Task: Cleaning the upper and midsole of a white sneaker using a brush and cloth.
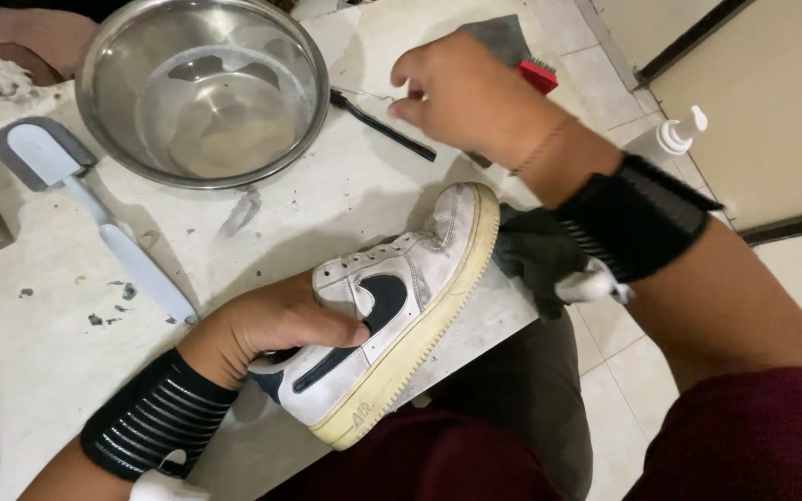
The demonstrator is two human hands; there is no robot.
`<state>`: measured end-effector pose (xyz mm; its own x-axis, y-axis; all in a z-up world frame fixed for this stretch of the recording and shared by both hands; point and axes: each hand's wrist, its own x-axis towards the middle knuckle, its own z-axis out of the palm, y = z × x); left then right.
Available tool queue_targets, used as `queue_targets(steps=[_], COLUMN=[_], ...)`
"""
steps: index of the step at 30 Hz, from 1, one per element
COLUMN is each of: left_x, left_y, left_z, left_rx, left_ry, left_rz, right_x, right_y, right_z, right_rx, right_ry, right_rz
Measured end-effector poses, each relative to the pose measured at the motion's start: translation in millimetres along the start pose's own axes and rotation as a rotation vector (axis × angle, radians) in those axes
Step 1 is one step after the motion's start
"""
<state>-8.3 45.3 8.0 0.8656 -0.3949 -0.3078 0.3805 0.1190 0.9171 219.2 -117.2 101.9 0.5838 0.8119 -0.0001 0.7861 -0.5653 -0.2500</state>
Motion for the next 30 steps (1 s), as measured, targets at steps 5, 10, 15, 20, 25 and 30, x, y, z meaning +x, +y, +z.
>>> queue_targets(steps=[5, 10, 15, 20, 25, 30], left_x=[2, -3, 2, 2, 0, -4], left_y=[7, 18, 16, 19, -2, -12], left_z=[-3, 0, -3, 0, 6, 14], left_rx=[-0.034, 0.233, -0.002, 0.016, -0.009, -0.066], left_ry=[0.004, 0.047, 0.073, 0.076, 0.033, 0.034], left_rz=[-0.024, -0.153, -0.049, -0.018, 0.02, 0.061], right_x=[-98, -188, -207, -191, -141, -148], right_y=[5, 48, 45, 96, 71, 16], right_z=[-53, -10, 53, 56, 47, 66], right_rx=[0.07, 0.063, 0.043, 0.143, 0.5, 0.487], right_ry=[0.102, -0.269, 0.031, 0.466, 0.577, 0.615], right_rz=[0.029, 0.136, 0.075, 0.016, -0.231, -0.285])
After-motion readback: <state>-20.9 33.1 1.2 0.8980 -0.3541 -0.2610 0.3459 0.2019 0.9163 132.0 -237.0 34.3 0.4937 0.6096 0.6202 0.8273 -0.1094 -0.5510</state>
